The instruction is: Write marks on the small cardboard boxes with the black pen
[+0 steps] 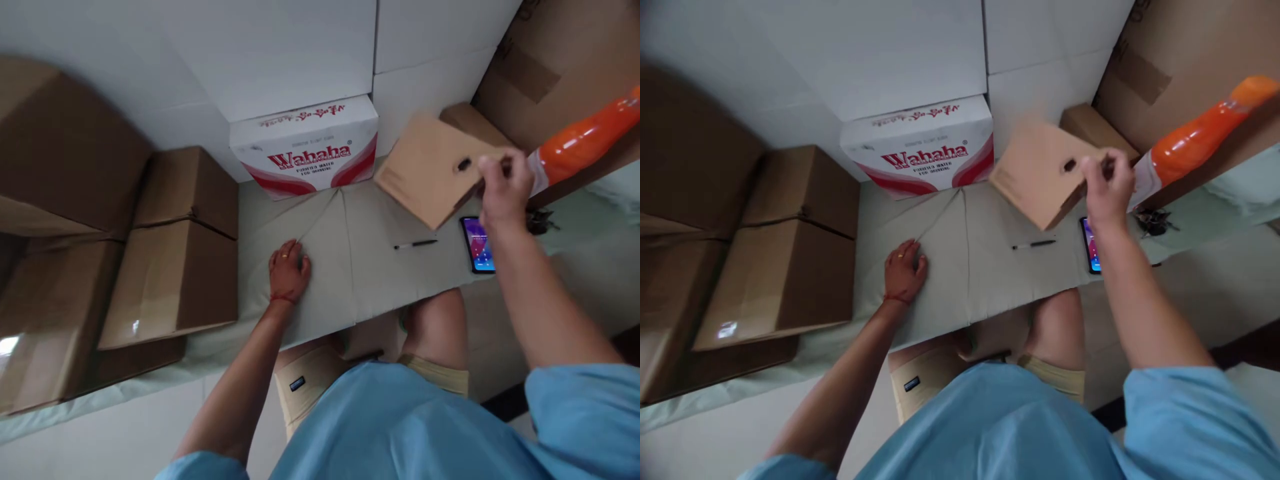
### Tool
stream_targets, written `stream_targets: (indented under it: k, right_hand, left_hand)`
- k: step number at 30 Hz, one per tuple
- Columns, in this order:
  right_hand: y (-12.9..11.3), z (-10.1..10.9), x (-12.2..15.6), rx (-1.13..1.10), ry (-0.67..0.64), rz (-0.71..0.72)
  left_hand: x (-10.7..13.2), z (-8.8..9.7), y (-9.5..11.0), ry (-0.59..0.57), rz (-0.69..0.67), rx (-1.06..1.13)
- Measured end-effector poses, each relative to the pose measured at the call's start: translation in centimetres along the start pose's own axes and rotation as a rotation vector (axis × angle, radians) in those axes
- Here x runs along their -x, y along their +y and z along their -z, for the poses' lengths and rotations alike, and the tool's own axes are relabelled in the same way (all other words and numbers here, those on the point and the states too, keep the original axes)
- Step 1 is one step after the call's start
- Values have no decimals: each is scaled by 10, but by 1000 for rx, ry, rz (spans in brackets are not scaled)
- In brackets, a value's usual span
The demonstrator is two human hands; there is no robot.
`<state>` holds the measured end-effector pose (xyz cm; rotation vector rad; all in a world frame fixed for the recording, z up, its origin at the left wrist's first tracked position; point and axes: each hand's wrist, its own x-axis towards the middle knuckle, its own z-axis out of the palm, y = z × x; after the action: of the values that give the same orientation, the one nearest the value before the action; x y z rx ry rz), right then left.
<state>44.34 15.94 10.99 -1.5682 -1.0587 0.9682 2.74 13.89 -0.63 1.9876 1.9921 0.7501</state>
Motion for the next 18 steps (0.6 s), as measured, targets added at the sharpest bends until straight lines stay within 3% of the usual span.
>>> stream_targets:
  k: [5,10,14,18]
  right_hand:
    - [10,-12,54,-25,-186,-117]
    - [29,-44,92,-173,-369,-316]
    - [39,-67,93,-165,-427,-324]
    - [43,-79,79,-54,-370,-188]
  left_hand:
    - [5,5,0,117,43,156]
    - [40,25,21,198,95,304]
    - [84,35,40,187,130,439]
    - [122,32,43,163,180,622]
